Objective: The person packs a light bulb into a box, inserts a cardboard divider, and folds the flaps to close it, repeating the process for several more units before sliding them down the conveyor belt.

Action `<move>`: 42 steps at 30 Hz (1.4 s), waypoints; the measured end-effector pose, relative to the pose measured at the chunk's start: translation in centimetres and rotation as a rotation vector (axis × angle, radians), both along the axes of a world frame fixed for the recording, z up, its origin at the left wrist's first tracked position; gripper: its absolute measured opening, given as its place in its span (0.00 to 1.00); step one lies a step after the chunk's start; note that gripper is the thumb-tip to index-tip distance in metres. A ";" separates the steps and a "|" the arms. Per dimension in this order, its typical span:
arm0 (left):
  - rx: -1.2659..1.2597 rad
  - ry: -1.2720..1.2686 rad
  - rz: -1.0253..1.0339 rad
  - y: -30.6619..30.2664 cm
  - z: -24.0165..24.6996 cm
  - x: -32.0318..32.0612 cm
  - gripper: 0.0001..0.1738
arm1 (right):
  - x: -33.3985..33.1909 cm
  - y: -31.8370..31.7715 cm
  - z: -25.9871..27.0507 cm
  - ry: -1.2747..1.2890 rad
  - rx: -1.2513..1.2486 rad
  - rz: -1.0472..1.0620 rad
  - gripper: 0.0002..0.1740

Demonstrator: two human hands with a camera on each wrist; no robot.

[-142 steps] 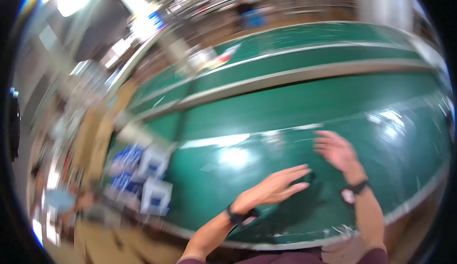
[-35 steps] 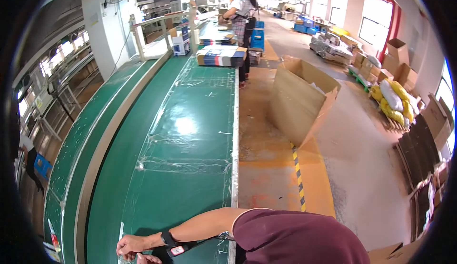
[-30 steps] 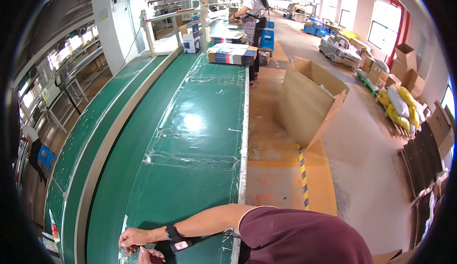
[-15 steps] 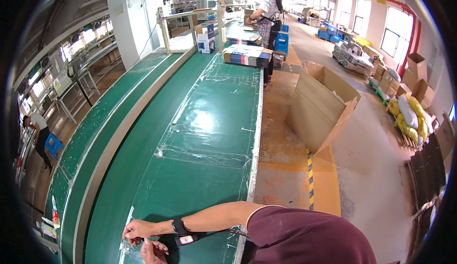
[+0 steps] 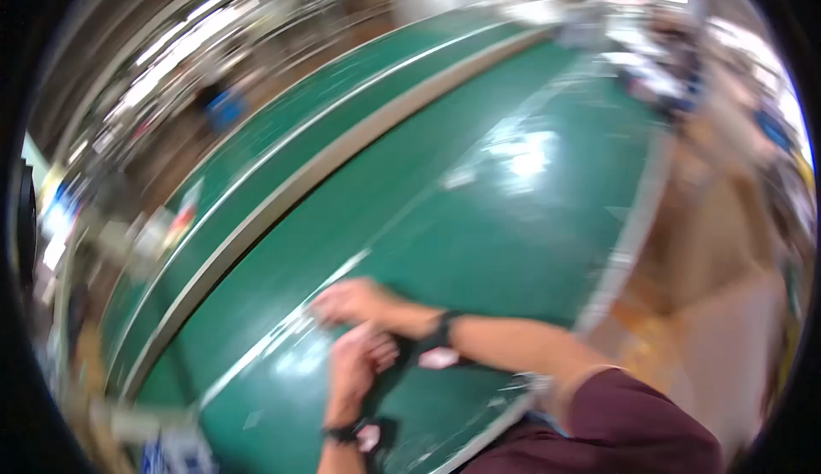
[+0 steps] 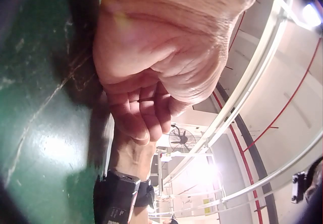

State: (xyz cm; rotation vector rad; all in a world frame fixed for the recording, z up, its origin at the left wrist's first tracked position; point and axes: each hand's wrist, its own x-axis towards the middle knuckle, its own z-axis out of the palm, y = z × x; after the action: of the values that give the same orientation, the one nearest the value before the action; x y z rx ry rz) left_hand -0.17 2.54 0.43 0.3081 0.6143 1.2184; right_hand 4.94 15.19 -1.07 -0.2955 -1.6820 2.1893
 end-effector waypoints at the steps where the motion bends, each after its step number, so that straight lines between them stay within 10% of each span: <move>1: 0.050 0.543 0.224 -2.0 0.1 0.6 0.14 | 0.1 -0.9 -0.5 -0.062 -0.042 -0.021 0.17; 42: 0.274 0.500 0.353 -2.0 -1.6 -0.2 0.27 | -0.5 0.3 -0.8 -0.075 -0.133 -0.008 0.16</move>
State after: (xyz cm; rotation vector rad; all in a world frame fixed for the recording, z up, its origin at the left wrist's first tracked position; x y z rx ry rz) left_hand -0.42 0.57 -1.18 0.7745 0.9619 1.5836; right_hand 4.45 15.47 -1.89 -0.4233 -1.5728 2.3152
